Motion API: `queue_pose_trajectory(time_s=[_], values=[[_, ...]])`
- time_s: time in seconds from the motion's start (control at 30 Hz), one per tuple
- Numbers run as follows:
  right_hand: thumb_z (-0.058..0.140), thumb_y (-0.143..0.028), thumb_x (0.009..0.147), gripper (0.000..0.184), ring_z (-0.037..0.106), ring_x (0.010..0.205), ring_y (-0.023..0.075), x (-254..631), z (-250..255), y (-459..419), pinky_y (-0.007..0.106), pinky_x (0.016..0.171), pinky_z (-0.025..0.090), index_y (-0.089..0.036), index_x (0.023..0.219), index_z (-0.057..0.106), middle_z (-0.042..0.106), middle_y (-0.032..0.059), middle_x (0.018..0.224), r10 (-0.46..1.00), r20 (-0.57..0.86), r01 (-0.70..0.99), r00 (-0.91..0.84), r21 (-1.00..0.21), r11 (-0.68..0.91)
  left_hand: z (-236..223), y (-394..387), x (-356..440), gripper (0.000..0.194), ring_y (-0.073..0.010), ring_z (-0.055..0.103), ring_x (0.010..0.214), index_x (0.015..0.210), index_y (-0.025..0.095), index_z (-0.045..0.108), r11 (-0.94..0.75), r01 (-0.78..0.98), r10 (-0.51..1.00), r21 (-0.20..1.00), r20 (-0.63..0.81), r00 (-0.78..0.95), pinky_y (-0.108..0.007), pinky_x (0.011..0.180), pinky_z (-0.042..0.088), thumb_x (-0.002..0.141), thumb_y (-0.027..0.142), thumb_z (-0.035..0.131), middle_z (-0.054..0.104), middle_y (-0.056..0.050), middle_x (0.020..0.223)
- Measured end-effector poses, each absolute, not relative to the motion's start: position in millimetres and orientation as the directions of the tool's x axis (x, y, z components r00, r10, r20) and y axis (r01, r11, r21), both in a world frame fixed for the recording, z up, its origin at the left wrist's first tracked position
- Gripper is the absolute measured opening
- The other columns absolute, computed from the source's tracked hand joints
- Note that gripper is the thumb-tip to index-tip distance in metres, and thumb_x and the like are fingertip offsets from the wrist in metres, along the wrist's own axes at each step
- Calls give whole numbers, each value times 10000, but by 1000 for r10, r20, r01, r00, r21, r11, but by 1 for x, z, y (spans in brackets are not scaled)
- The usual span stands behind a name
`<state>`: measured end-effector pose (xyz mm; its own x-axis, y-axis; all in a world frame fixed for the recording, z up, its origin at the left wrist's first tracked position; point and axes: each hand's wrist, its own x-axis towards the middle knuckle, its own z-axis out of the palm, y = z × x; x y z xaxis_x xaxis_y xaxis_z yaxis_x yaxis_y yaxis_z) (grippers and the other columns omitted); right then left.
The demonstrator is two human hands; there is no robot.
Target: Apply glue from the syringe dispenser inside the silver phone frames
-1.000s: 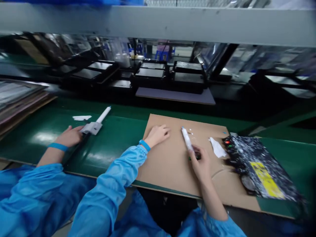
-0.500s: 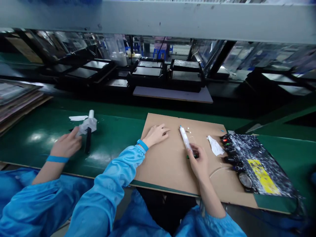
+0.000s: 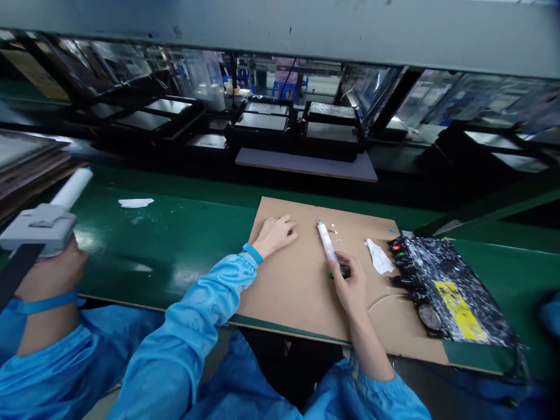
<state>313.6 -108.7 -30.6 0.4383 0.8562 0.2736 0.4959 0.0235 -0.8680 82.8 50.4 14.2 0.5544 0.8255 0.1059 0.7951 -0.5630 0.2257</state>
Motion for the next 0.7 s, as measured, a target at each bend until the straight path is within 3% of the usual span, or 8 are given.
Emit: queue_pose_trajectory(time_s=[0.1, 0.47, 0.7], values=[[734, -594, 990, 447, 756, 1041, 308, 313, -28, -109, 480, 901, 661, -212, 1209, 808, 778, 151, 1182, 858, 271, 500, 437, -866, 19, 15, 48, 85, 399, -267, 779, 1177, 1444, 272, 799, -615, 756, 786, 223, 93, 612, -363, 1064, 575, 1107, 300, 588, 763, -91, 1364], [731, -581, 988, 439, 755, 1031, 303, 313, -28, -108, 489, 919, 655, -209, 1208, 809, 773, 148, 1185, 860, 268, 502, 434, -865, 16, 15, 45, 90, 432, -295, 797, 1159, 1477, 268, 788, -459, 845, 887, 275, 77, 456, -372, 1009, 591, 1104, 379, 602, 779, -98, 1372], [737, -586, 972, 444, 755, 1025, 303, 314, -29, -107, 510, 956, 646, -210, 1197, 811, 783, 144, 1176, 858, 271, 503, 437, -864, 16, 15, 39, 96, 448, -301, 791, 1202, 1502, 276, 778, -493, 814, 865, 308, 73, 496, -377, 1027, 588, 1102, 376, 602, 778, -76, 1426]])
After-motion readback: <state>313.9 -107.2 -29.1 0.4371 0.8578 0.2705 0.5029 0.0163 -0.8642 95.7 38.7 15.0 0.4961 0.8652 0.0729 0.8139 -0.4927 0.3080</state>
